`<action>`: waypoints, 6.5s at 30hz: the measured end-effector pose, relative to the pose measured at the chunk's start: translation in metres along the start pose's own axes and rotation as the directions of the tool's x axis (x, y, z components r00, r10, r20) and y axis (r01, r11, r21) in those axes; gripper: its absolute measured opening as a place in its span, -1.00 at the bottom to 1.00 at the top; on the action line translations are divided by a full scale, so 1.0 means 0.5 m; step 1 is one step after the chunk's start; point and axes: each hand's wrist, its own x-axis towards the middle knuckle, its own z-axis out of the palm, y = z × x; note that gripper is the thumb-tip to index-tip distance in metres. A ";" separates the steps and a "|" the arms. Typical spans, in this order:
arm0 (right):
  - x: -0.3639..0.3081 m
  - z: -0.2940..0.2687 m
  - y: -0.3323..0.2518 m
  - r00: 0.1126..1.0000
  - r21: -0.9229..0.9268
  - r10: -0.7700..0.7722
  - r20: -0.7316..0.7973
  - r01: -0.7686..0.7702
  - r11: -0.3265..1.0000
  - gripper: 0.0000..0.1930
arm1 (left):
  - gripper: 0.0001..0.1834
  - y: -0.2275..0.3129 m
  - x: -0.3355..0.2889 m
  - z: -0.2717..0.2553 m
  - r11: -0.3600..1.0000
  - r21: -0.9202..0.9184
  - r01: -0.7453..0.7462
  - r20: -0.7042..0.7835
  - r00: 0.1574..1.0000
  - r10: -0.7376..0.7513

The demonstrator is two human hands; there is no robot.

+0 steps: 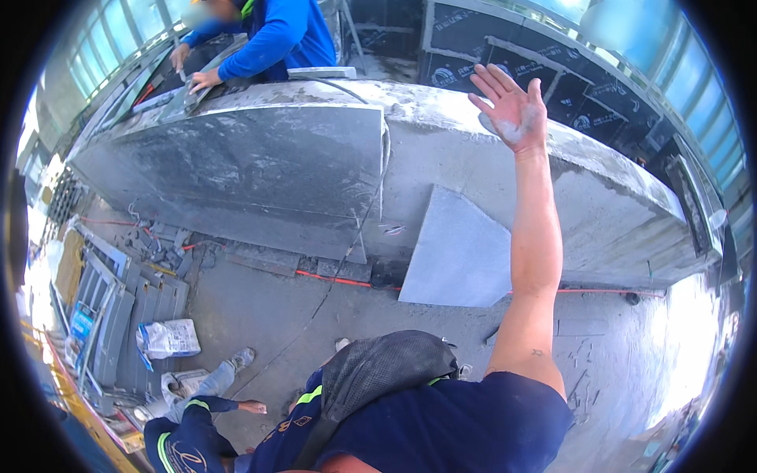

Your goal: The person measures a large stone tile with a tape measure and marks it with a pencil. They then use a spirit level and a straight edge to draw a straight line across the tile surface.

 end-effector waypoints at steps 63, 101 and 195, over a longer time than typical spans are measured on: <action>-0.209 -0.052 0.265 0.924 -0.839 0.382 0.004 -0.205 0.504 -0.20 | -0.54 0.854 0.457 -0.448 0.212 -0.974 -0.082 -0.064 0.994 0.089; 0.168 -0.179 0.038 0.925 -0.905 0.365 -0.103 0.065 -0.420 0.00 | -0.49 1.196 0.312 -0.718 0.215 -0.504 -0.837 -0.802 0.545 0.244; -0.002 0.851 1.138 -0.485 -0.743 0.682 0.547 -0.656 0.130 -0.52 | -0.65 0.407 -0.062 -1.075 0.387 -0.115 -0.915 -0.915 -0.055 -0.400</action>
